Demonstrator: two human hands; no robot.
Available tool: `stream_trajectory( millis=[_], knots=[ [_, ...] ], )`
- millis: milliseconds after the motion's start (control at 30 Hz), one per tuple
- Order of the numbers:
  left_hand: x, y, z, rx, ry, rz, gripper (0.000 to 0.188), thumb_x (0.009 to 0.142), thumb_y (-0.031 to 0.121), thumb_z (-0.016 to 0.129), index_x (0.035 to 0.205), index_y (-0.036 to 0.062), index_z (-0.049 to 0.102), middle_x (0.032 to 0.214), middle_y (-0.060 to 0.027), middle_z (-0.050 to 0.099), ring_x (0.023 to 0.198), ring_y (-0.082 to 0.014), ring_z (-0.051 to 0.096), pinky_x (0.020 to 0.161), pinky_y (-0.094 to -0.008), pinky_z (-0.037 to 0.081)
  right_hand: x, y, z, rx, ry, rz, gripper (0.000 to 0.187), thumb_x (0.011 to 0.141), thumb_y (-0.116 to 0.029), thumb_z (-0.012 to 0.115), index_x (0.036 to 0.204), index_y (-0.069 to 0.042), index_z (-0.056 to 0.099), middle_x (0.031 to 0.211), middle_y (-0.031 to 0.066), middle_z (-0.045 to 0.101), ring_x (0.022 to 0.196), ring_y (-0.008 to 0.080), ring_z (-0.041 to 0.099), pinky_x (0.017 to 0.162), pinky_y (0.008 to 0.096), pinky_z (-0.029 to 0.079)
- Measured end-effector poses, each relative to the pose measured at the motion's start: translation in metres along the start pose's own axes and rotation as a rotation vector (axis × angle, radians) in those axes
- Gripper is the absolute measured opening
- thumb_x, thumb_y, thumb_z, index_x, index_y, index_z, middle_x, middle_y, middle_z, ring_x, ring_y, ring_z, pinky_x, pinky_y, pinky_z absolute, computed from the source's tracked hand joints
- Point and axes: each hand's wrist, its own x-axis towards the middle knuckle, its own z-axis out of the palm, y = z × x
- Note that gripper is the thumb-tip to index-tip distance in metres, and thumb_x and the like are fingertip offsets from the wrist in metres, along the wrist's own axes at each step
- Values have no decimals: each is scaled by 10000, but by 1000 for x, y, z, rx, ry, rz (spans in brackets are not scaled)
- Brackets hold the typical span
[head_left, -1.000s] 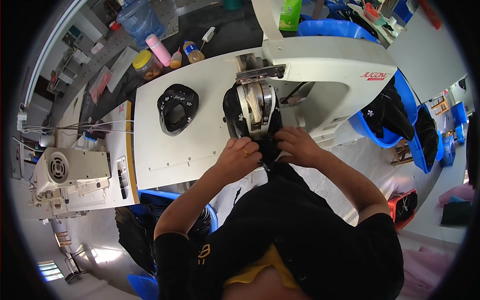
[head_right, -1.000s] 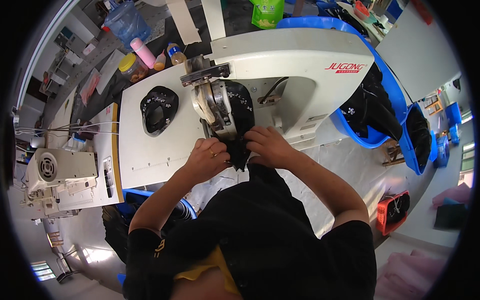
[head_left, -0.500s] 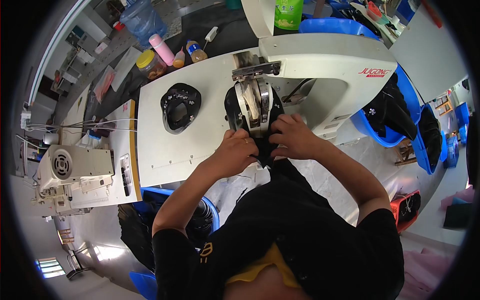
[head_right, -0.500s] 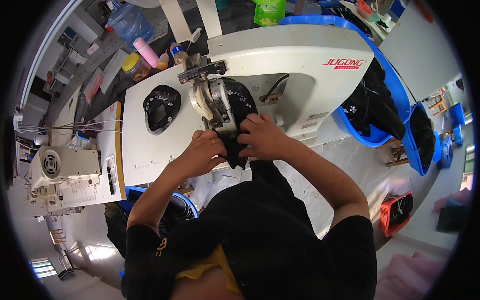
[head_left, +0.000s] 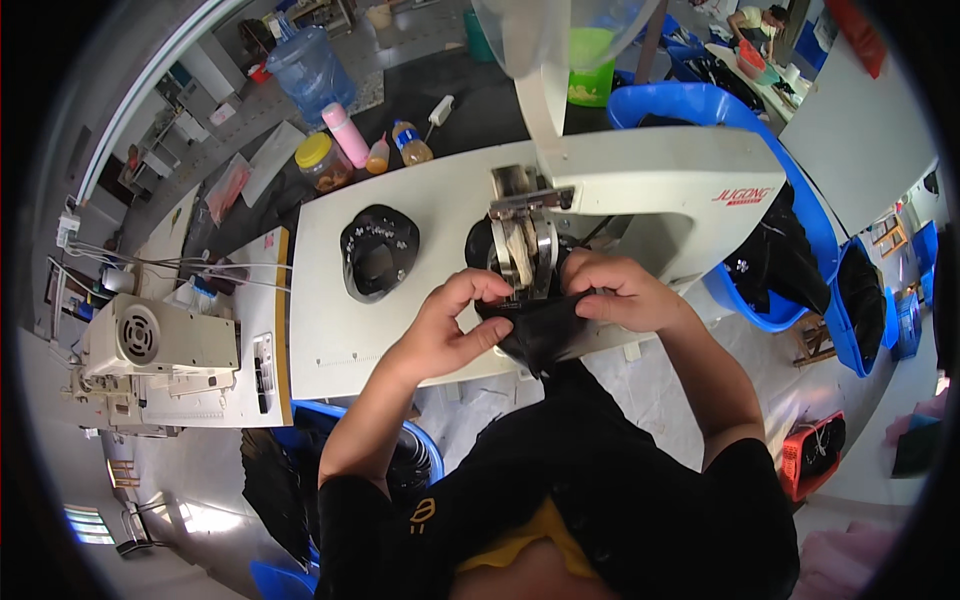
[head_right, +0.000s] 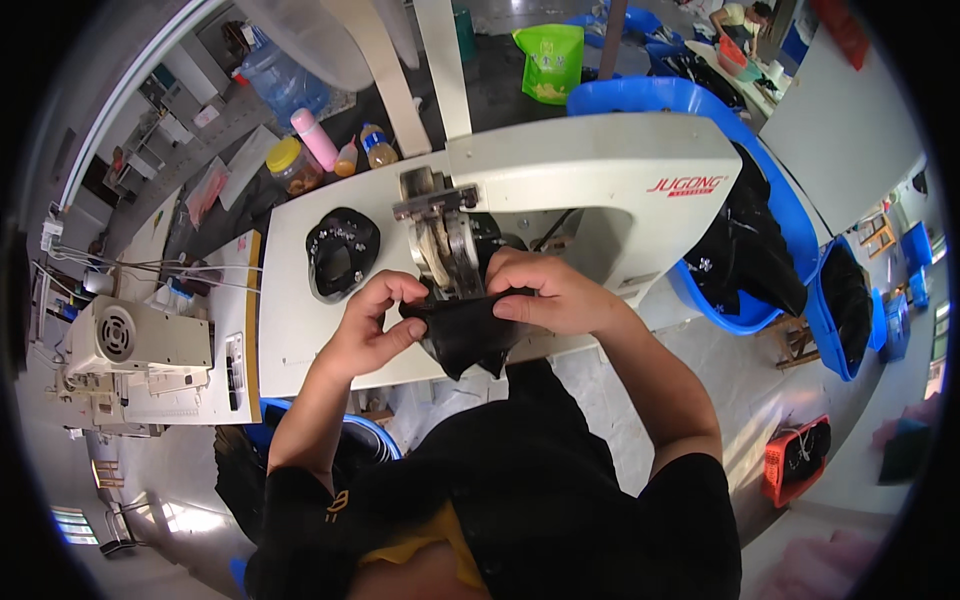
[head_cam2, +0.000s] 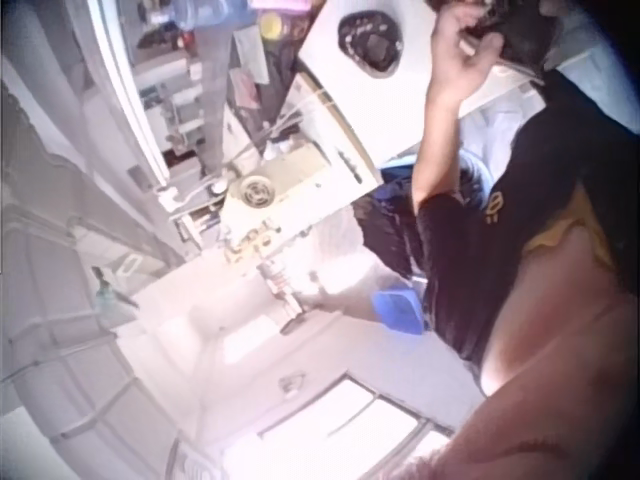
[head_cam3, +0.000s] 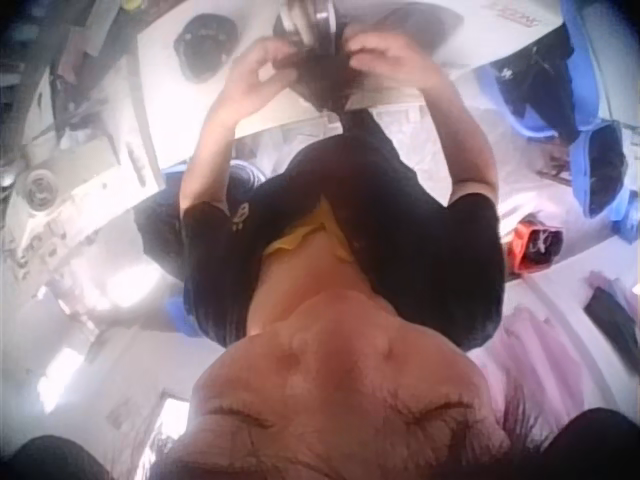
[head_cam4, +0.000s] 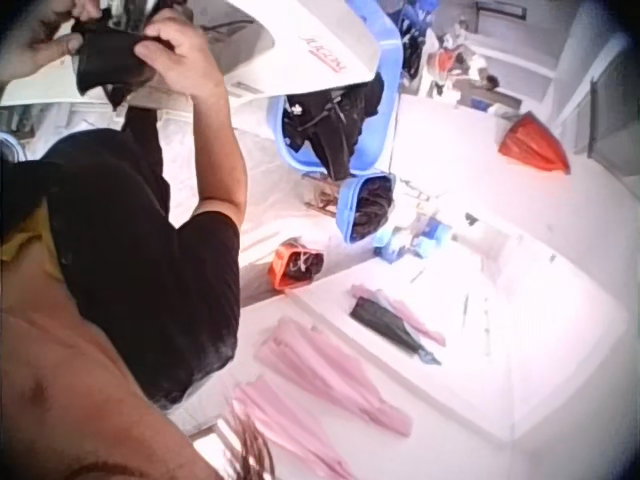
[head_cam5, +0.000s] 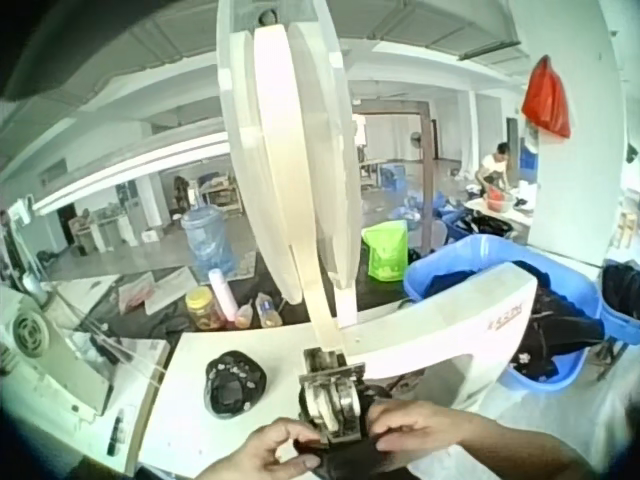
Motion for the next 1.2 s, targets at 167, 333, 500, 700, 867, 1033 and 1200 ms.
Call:
stream_trajectory(
  millis=[167,333,500,700,867,1033,1200],
  knots=[
    [9,5,4,-137,76,92,268,735,19,701,948,49,543,898,-33,548,811,-122,512,734,-253,404,5,-6,-4,347,88,161,154,863,-151,585,864,3,582,831,15,529,776,96,486,699,242,391],
    [26,12,5,-92,83,214,256,712,-87,639,884,64,525,824,-29,518,761,-120,501,693,-229,387,8,2,-10,359,115,253,220,857,-206,619,773,-9,571,697,-50,504,640,23,421,552,200,341],
    [29,13,7,-260,238,107,220,740,-117,566,848,59,489,823,-11,498,740,-91,473,677,-218,381,16,8,-4,640,337,279,209,843,-213,636,749,-35,578,664,-50,524,585,25,449,512,189,356],
    [45,13,7,-530,395,-50,234,760,-121,522,807,76,406,787,-17,504,689,-73,457,619,-197,367,39,2,10,855,603,221,184,837,-144,617,966,-19,581,877,38,607,753,100,577,661,235,473],
    [65,-2,-2,-689,495,-174,167,791,-71,485,817,85,431,739,6,496,674,-70,454,607,-198,361,46,39,4,1001,651,195,285,851,-129,578,1105,-4,540,1039,105,602,904,179,608,778,307,512],
    [99,-23,-39,-447,318,-240,198,857,86,540,1053,59,548,800,38,512,739,-63,471,686,-198,388,72,58,-22,1239,918,377,267,866,-169,571,1075,-5,556,981,86,616,826,162,612,698,304,522],
    [138,-15,-86,358,32,-58,308,794,244,682,976,3,619,851,-92,626,735,-157,574,669,-297,458,121,104,-72,715,500,-43,181,878,-183,557,969,-35,608,813,35,621,681,111,580,584,258,478]
  ],
)
